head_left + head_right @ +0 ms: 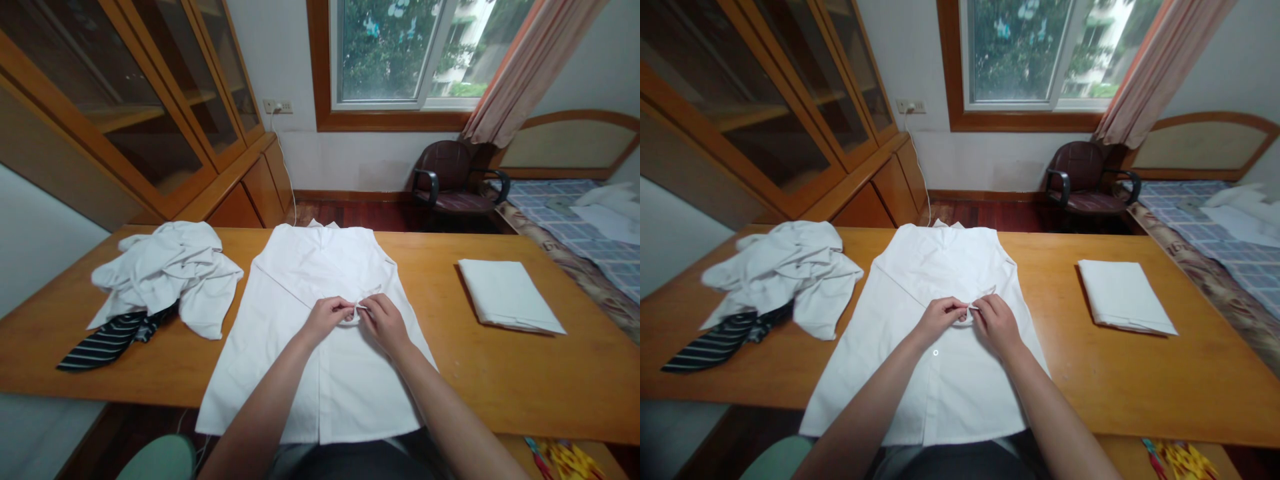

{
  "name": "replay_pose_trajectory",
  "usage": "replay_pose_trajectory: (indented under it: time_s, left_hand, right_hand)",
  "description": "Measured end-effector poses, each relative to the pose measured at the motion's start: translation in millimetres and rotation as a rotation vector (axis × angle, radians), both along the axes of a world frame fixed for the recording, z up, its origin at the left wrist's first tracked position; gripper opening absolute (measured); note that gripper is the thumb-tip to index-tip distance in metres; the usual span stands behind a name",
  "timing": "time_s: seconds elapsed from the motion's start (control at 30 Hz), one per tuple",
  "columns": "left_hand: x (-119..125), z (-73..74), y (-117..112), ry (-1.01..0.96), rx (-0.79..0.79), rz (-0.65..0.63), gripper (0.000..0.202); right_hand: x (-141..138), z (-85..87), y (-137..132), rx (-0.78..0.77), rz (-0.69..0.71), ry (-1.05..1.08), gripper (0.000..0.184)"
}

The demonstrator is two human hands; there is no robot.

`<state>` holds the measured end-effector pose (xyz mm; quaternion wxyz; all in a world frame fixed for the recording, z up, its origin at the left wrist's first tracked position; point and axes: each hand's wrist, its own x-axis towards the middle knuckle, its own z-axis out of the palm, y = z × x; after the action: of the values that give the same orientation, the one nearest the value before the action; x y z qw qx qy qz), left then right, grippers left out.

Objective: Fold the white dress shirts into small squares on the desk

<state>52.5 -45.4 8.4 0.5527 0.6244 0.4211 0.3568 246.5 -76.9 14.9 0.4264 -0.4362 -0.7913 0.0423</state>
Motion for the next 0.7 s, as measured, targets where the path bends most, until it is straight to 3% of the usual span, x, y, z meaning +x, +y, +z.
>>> replay_pose_trajectory:
  time_s: [0.4,0.7]
  left_hand:
    - [0,11.7,-6,0.201,0.269,-0.067,0.027]
    - [2,7.1,-5,0.267,0.408,-0.072,0.021]
  right_hand:
    - [0,-2.9,0,0.021,-0.041,0.062,0.010]
    - [-2,2.1,-2,0.018,-0.044,0.099,0.007]
